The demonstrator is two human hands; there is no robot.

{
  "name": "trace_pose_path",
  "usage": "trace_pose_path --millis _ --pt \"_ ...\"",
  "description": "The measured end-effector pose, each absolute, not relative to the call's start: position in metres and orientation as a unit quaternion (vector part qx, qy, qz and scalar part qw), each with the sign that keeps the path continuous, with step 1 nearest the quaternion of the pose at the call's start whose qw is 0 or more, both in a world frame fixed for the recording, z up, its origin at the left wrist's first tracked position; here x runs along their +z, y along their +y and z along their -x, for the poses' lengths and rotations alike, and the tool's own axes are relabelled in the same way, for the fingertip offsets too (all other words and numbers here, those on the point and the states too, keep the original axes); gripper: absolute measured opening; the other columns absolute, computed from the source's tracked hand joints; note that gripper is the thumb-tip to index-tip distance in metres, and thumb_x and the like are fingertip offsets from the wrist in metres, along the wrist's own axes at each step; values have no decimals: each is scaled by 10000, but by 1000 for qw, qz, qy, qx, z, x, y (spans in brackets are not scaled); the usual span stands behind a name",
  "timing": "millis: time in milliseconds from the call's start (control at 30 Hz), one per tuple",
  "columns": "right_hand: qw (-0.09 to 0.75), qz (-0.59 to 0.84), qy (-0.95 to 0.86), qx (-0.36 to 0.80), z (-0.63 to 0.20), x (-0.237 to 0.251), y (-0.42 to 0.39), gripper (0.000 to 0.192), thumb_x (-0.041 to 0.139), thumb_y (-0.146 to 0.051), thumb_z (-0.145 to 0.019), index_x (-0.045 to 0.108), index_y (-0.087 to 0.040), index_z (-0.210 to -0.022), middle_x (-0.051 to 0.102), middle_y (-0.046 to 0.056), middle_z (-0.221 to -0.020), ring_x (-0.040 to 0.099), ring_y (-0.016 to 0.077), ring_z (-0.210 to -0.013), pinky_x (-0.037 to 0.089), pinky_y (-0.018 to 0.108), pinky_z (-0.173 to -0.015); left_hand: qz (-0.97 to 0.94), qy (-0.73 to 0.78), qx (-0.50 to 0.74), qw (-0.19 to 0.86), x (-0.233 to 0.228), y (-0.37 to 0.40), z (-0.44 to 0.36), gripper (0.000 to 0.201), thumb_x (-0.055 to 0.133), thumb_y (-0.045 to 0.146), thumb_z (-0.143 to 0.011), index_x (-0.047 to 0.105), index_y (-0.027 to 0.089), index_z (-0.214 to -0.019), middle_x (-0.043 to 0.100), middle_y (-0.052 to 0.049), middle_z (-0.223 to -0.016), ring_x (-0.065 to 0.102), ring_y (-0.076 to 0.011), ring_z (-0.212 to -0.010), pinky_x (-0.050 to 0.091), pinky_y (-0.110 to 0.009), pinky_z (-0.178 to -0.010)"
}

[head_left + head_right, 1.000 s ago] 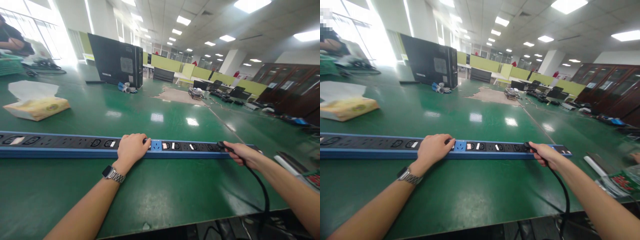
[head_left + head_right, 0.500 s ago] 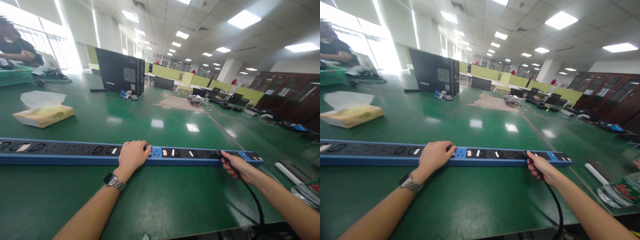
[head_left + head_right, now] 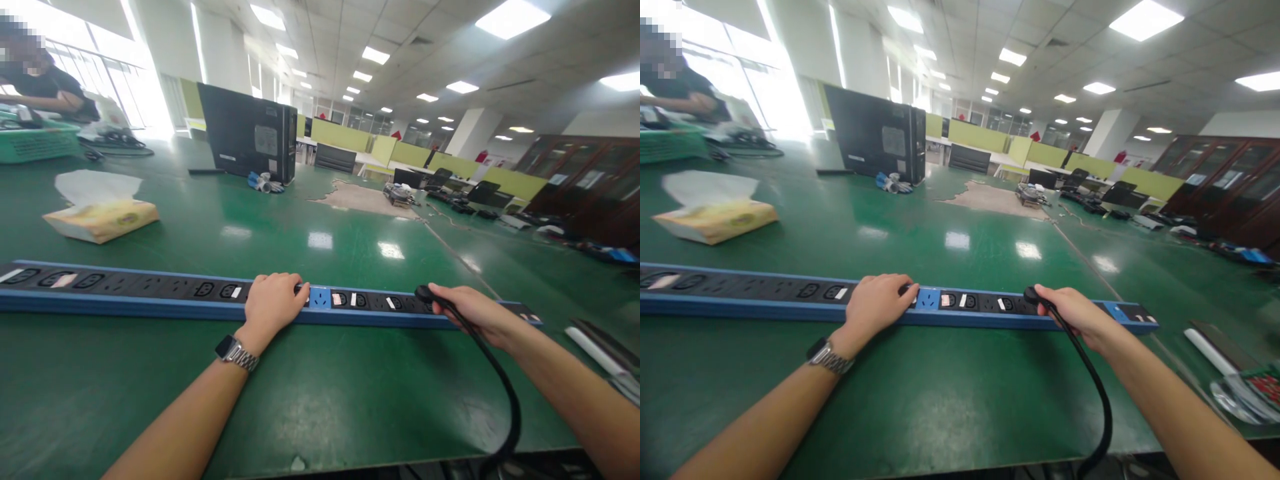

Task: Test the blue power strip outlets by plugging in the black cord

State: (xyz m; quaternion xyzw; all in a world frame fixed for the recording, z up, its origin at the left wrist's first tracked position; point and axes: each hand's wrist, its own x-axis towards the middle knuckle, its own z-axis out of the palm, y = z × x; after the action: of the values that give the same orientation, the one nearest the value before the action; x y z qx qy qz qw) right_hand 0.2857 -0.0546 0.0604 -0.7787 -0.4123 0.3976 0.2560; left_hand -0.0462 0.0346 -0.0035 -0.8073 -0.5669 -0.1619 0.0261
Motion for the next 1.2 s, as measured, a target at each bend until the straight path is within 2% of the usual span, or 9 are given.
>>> trace_pose_path --millis 100,200,300,467,633,1033,1200 --pt "293 762 -359 452 -287 43 -49 470 451 -580 -882 501 -176 -649 253 -91 -396 196 39 -344 121 179 -364 805 -569 -165 24 -5 35 46 440 351 452 -920 723 220 -887 743 -89 -921 659 -250 -889 399 -377 -793" --pt "326 728 -328 506 -275 38 -45 437 424 -541 -904 472 -186 -654 226 -103 -385 146 34 -329 92 172 -350 804 -570 -167 22 -5 35 46 439 353 454 -920 724 222 -889 740 -90 -915 660 -254 -885 401 -381 -799" --pt "331 698 -338 538 -248 39 -42 428 430 -538 -901 476 -188 -659 247 -99 -373 157 35 -317 93 168 -337 802 -573 -166 19 -5 36 46 437 356 454 -918 727 223 -900 740 -92 -915 662 -264 -888 402 -390 -798" --pt "336 707 -328 528 -210 35 -35 415 406 -487 -925 467 -186 -645 270 -95 -350 180 36 -302 111 165 -331 803 -575 -157 17 -3 35 46 437 355 453 -919 727 223 -914 744 -91 -936 662 -259 -903 403 -383 -801" --pt "357 722 -330 494 -208 27 -33 426 402 -479 -939 450 -188 -632 271 -94 -333 200 40 -296 135 160 -326 805 -571 -160 16 -3 35 46 439 353 454 -920 727 222 -916 744 -89 -936 661 -261 -901 402 -385 -796" --pt "359 715 -330 501 -186 14 -43 445 407 -549 -919 443 -202 -644 350 -73 -357 263 61 -288 183 176 -306 807 -568 -159 16 -3 35 47 437 354 450 -919 729 225 -919 743 -92 -936 661 -257 -908 406 -383 -812" --pt "378 670 -272 579 -182 16 -44 455 371 -539 -940 421 -202 -638 330 -75 -351 222 54 -290 136 170 -321 808 -566 -163 13 -4 35 48 439 357 455 -919 728 221 -919 742 -93 -922 661 -259 -899 403 -385 -808"
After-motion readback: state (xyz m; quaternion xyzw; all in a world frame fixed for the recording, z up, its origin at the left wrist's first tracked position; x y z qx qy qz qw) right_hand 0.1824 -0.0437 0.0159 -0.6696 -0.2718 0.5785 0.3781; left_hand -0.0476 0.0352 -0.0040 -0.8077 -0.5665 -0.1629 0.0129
